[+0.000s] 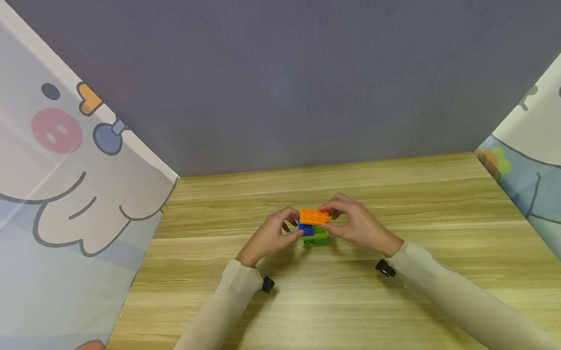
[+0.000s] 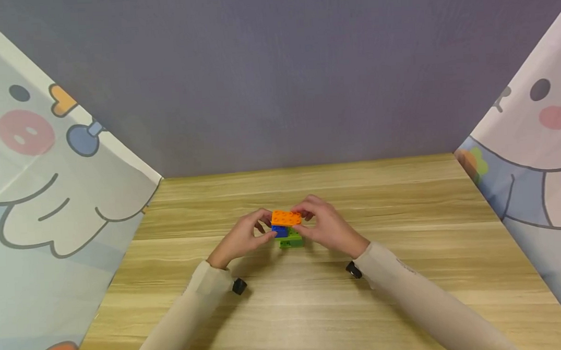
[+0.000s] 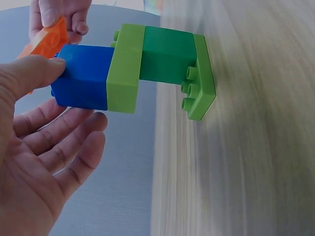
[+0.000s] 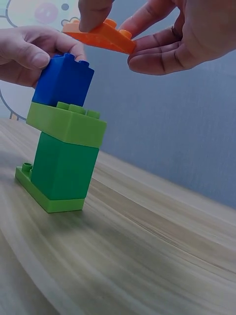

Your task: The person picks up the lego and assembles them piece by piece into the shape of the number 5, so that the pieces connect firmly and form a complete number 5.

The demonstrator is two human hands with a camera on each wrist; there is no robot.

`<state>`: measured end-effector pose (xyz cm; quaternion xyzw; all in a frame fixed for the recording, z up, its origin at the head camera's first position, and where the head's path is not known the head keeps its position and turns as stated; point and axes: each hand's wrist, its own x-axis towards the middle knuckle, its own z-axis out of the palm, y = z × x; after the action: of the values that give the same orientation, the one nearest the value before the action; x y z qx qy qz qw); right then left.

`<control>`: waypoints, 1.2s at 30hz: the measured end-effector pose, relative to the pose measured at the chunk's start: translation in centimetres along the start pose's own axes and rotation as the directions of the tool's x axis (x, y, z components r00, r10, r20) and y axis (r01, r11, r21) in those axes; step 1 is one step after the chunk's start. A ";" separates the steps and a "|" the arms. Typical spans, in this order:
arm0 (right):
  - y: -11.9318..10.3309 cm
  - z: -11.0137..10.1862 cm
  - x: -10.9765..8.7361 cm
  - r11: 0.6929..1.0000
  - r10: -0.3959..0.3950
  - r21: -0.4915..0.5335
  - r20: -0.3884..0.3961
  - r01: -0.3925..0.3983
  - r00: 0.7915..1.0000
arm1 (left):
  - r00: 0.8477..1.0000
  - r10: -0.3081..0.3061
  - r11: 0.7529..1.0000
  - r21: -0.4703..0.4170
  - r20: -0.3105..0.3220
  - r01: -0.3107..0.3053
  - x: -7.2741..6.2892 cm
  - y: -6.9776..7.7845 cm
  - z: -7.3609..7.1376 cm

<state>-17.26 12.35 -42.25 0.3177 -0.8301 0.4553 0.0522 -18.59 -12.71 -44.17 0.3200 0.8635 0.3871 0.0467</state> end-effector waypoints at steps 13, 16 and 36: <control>0.5 0.5 0.3 1.000 0.026 -0.012 0.054 -0.025 0.998 | 0.999 0.042 0.999 0.012 -0.008 -0.042 0.0 0.0 -0.2; 0.4 0.5 0.3 1.000 0.021 -0.020 0.054 -0.020 0.998 | 0.998 0.057 0.998 0.006 -0.021 -0.057 0.0 0.0 -0.2; 0.4 0.6 0.7 0.999 0.028 -0.049 0.071 -0.024 0.997 | 0.985 0.162 0.986 -0.018 -0.065 -0.163 -0.1 -0.4 0.1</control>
<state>-17.95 11.70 -42.57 0.3218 -0.8462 0.4241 0.0241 -18.67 -12.85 -44.53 0.3764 0.8310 0.4094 -0.0088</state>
